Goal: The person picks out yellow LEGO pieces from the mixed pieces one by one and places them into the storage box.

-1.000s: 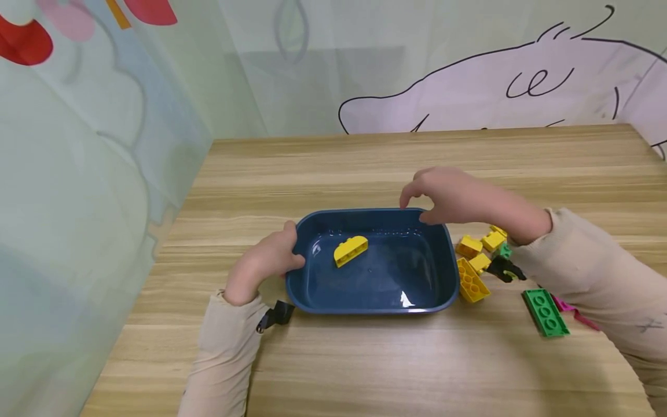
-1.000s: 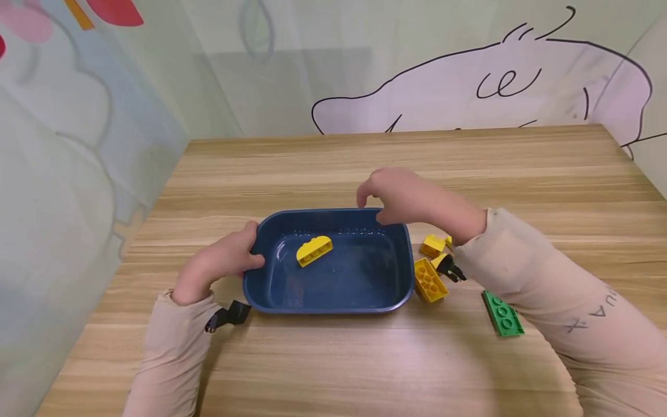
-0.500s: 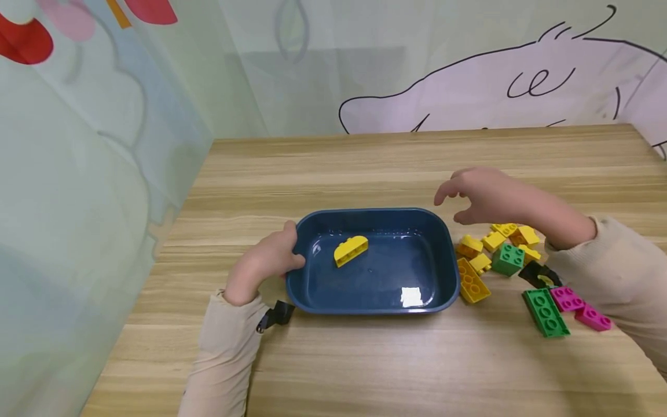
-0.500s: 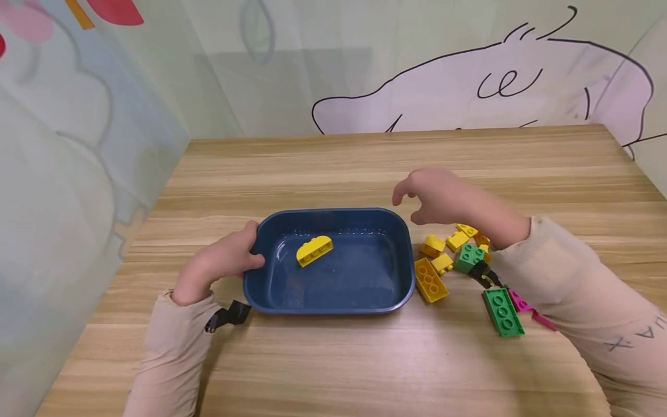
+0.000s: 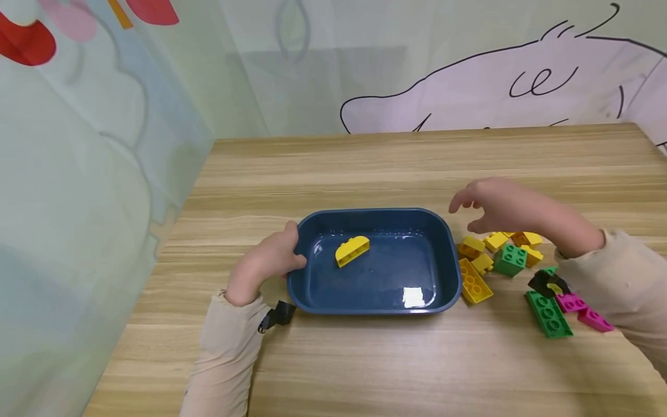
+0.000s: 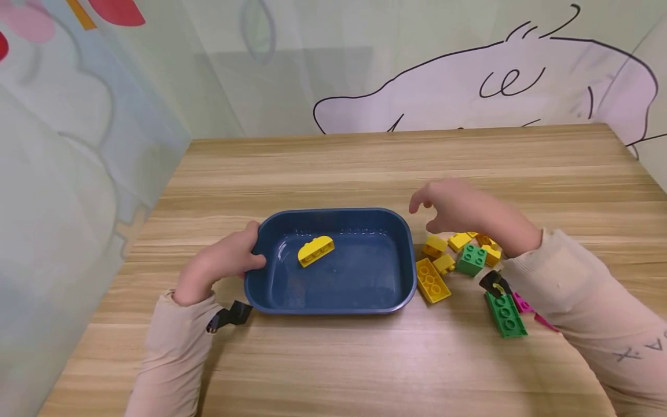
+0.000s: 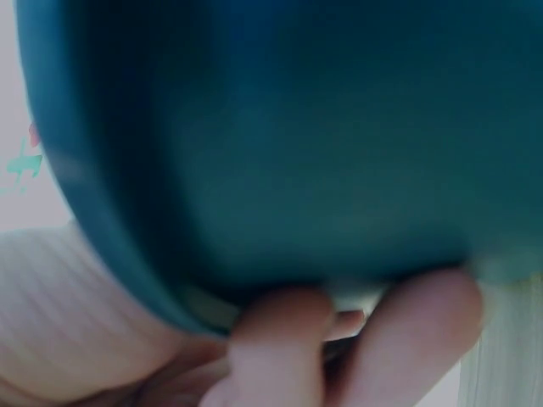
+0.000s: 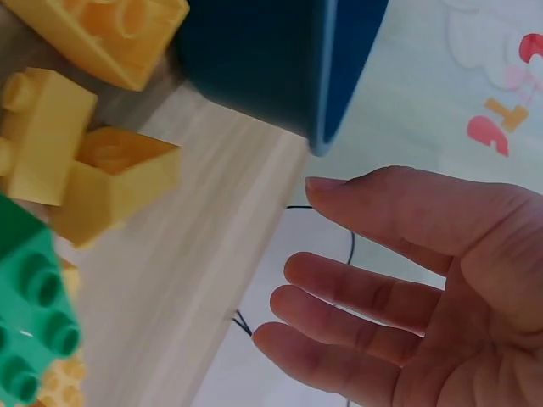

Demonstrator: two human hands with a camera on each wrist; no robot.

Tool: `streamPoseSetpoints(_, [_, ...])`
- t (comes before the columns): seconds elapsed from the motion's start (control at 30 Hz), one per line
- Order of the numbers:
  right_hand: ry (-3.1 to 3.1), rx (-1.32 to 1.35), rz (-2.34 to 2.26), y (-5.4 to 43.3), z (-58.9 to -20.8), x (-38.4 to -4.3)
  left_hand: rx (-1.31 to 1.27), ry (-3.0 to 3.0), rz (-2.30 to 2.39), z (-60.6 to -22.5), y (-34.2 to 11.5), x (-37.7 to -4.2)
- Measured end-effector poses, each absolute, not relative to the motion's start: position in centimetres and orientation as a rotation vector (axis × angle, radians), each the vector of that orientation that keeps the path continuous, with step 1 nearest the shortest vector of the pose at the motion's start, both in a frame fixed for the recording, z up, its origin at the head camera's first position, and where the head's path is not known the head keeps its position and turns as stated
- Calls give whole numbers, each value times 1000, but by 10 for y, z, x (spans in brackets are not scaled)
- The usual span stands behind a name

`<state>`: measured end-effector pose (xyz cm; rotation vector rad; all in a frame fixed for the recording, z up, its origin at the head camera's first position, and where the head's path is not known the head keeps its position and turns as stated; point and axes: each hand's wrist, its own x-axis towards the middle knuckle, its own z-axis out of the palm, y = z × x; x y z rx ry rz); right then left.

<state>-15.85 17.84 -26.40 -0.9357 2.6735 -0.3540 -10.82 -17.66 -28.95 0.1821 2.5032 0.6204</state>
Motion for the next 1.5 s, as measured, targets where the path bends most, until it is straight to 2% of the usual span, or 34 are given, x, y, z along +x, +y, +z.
streamPoseSetpoints(0.43, [2602, -829, -419, 189, -301, -155, 171, 2515, 617, -288, -175, -111])
streamPoseSetpoints(0.73, [2619, -951, -453, 188, -313, -154, 171, 2515, 610, -288, -176, -111])
streamPoseSetpoints(1.5, [2640, -871, -445, 184, -311, -153, 175, 2505, 608, -289, -178, -108])
